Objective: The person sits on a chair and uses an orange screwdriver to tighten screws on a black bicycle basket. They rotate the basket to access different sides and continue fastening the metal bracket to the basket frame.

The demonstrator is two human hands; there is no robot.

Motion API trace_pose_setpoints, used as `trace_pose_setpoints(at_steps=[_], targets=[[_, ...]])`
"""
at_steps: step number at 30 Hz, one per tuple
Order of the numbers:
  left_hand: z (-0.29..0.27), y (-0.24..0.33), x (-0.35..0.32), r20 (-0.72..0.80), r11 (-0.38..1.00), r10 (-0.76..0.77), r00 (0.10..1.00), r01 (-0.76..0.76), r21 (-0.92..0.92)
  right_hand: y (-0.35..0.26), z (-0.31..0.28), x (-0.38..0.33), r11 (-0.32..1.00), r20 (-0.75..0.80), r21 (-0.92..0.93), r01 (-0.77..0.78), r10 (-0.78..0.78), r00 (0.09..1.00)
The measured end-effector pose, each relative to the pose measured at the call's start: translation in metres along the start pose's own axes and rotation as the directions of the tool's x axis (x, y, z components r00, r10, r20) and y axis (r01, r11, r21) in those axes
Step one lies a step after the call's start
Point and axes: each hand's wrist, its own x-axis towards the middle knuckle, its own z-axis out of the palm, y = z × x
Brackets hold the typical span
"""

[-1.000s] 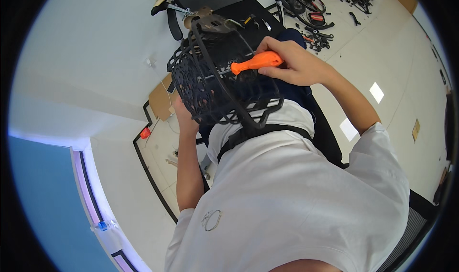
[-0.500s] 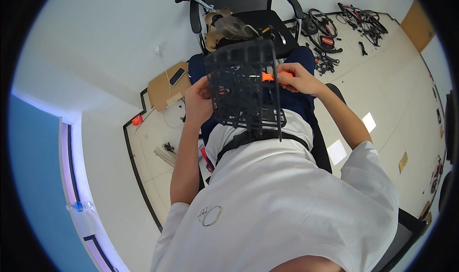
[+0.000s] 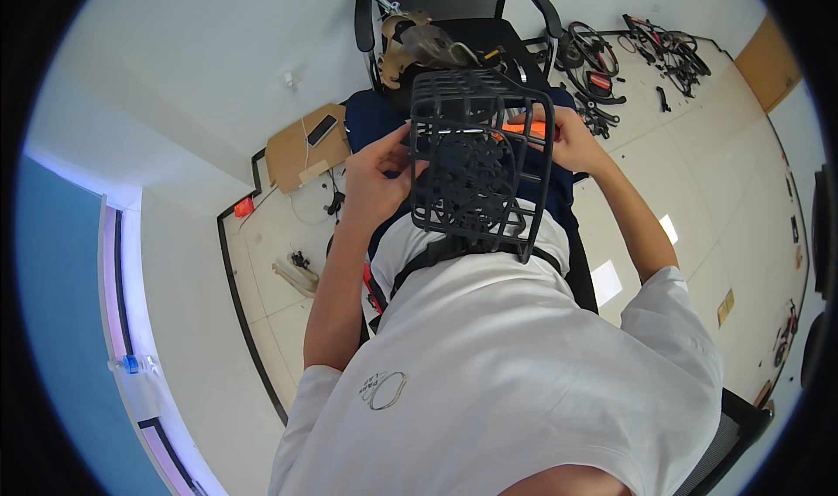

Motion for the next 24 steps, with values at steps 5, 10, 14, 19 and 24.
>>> trace_pose_setpoints(at_steps=[5,10,14,19,24], targets=[[0.002,0.01,-0.002,-0.03,0.998,-0.018,0.999,0.02,0.067,-0.017,-0.011,0.001,0.987,0.089,-0.145,0.07,-0.058,0.994],[0.006,0.01,-0.003,-0.065,0.998,0.007,0.998,-0.003,0.063,-0.004,-0.008,0.0,0.967,0.022,-0.204,0.154,-0.153,0.988],[0.005,0.012,-0.002,-0.05,0.997,-0.015,0.999,0.019,0.076,-0.01,-0.005,-0.001,0.918,-0.049,-0.327,0.226,-0.256,0.966],[0.006,0.012,0.0,-0.072,0.993,0.062,0.996,-0.054,0.109,-0.017,-0.002,-0.002,0.808,-0.077,-0.516,0.286,-0.375,0.924],[0.005,0.008,-0.001,-0.077,0.992,0.099,0.992,-0.092,0.088,-0.02,0.003,-0.001,0.769,-0.093,-0.53,0.357,-0.472,0.877]])
